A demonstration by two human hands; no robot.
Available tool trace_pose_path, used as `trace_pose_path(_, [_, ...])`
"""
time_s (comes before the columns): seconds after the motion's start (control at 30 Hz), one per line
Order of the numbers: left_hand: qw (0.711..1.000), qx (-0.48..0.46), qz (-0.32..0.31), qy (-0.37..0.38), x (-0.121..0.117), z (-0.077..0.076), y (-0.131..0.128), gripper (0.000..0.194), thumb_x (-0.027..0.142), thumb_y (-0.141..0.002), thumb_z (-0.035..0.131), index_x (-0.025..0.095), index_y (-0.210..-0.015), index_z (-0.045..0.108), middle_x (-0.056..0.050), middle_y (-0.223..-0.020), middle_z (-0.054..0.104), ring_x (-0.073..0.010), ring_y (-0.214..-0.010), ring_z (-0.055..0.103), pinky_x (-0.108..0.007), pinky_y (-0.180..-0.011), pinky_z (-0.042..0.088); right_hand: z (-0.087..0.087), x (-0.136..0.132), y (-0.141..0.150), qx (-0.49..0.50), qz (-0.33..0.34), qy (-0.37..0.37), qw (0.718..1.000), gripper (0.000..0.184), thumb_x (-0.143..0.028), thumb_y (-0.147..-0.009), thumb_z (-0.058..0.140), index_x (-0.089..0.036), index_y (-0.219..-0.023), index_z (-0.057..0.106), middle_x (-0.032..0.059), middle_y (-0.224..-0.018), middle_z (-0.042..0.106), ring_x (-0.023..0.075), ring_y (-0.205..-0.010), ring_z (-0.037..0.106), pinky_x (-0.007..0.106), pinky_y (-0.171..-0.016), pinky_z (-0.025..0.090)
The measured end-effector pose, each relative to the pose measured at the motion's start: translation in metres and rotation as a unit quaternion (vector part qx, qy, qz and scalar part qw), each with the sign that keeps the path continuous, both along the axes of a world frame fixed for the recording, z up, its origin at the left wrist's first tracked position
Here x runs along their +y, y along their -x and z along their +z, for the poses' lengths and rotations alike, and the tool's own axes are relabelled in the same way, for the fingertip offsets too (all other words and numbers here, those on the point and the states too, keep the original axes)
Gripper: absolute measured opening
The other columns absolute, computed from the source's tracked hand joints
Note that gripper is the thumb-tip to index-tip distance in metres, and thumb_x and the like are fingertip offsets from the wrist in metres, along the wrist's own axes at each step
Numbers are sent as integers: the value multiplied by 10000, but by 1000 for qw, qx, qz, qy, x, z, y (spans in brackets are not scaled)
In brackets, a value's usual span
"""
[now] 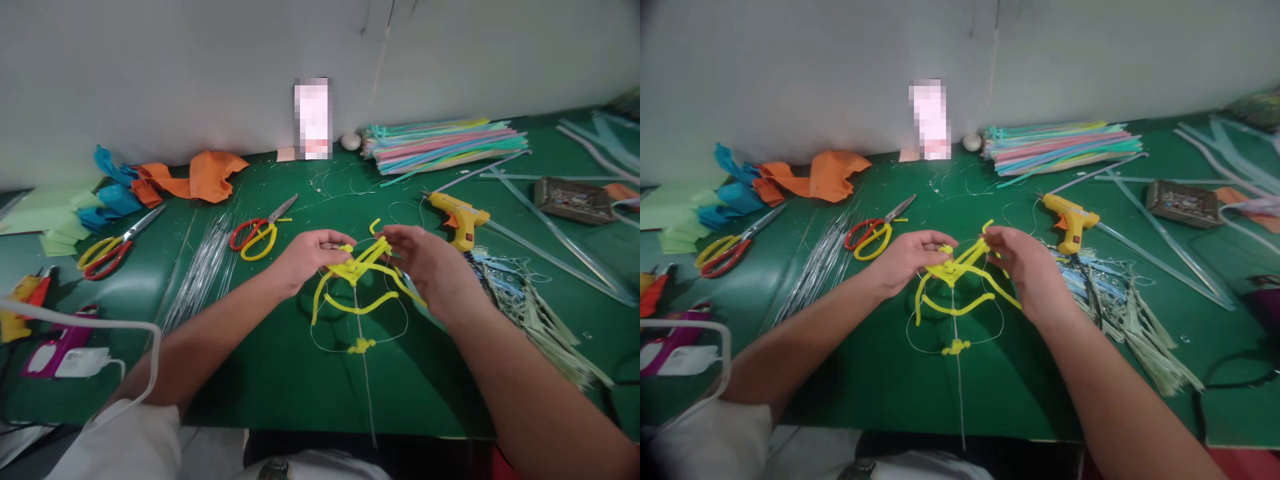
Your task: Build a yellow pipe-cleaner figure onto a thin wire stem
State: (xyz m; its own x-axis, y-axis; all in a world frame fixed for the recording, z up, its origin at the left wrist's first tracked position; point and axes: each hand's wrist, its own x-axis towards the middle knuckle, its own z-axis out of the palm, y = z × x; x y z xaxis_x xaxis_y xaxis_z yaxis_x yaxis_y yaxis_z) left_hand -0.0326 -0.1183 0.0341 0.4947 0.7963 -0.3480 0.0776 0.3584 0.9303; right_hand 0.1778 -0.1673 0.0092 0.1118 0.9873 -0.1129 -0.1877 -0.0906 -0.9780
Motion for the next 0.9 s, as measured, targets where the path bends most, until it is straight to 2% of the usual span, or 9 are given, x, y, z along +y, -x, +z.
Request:
trace_pose_path(0.03, [1000, -13, 8, 6, 1, 2, 1, 237, 142, -764, 710, 133, -999, 682, -50, -855, 693, -124, -733, 653, -250, -637, 524, -1, 2, -2, 49, 32, 47, 997, 291, -459, -848, 557, -222, -921, 710, 104, -1038, 718, 255, -931, 689, 445, -819, 567])
trace_pose_path(0.1, [999, -37, 22, 19, 1, 6, 2, 231, 132, -757, 707, 130, -988, 686, -44, -857, 685, -109, -711, 642, -233, -621, 509, -2, 4, -3, 64, 89, 112, 988, 169, -323, -758, 689, -212, -885, 701, 82, -919, 730, 216, -773, 696, 388, -723, 580])
trace_pose_path(0.2, [997, -61, 46, 31, -2, 10, 1, 200, 121, -759, 693, 122, -959, 687, -32, -861, 661, -89, -680, 620, -216, -588, 483, 0, 0, 8, 42, 236, 90, 967, 230, -229, -658, 786, -184, -868, 703, 50, -873, 719, 159, -673, 663, 330, -690, 559])
trace_pose_path(0.27, [995, -69, 60, 28, -4, 11, -1, 185, 112, -760, 680, 120, -945, 683, -24, -858, 647, -85, -675, 613, -216, -582, 476, 2, -4, 17, 40, 267, 63, 961, 252, -288, -689, 782, -184, -905, 702, 37, -826, 715, 152, -655, 652, 333, -682, 551])
trace_pose_path(0.47, [994, -77, 74, 12, -10, 10, -5, 184, 94, -756, 654, 125, -937, 669, -5, -782, 622, -80, -641, 587, -220, -587, 465, -5, -9, 27, 101, 233, 29, 967, 314, -406, -696, 785, -197, -907, 684, 20, -734, 714, 155, -564, 638, 322, -582, 530])
trace_pose_path(0.67, [995, -69, 66, 5, -13, 7, -8, 210, 159, -738, 691, 133, -945, 663, -17, -817, 641, -96, -690, 608, -238, -647, 483, -12, -10, 31, 90, 204, 22, 974, 218, -335, -723, 793, -181, -844, 697, 9, -649, 700, 142, -490, 629, 278, -515, 518])
trace_pose_path(0.77, [996, -61, 57, -10, -15, 8, -9, 261, 205, -718, 714, 136, -964, 662, -15, -814, 625, -93, -673, 586, -226, -602, 471, -12, -10, 33, 109, 199, 20, 974, 210, -339, -735, 785, -172, -841, 714, 23, -648, 705, 138, -491, 630, 264, -502, 518])
trace_pose_path(0.9, [996, -67, 37, -55, -17, 9, -8, 328, 162, -688, 678, 151, -1015, 657, -6, -846, 599, -81, -666, 561, -206, -559, 464, -10, -10, 34, 128, 188, 33, 973, 182, -334, -743, 776, -173, -805, 719, 25, -650, 701, 130, -500, 621, 249, -490, 510])
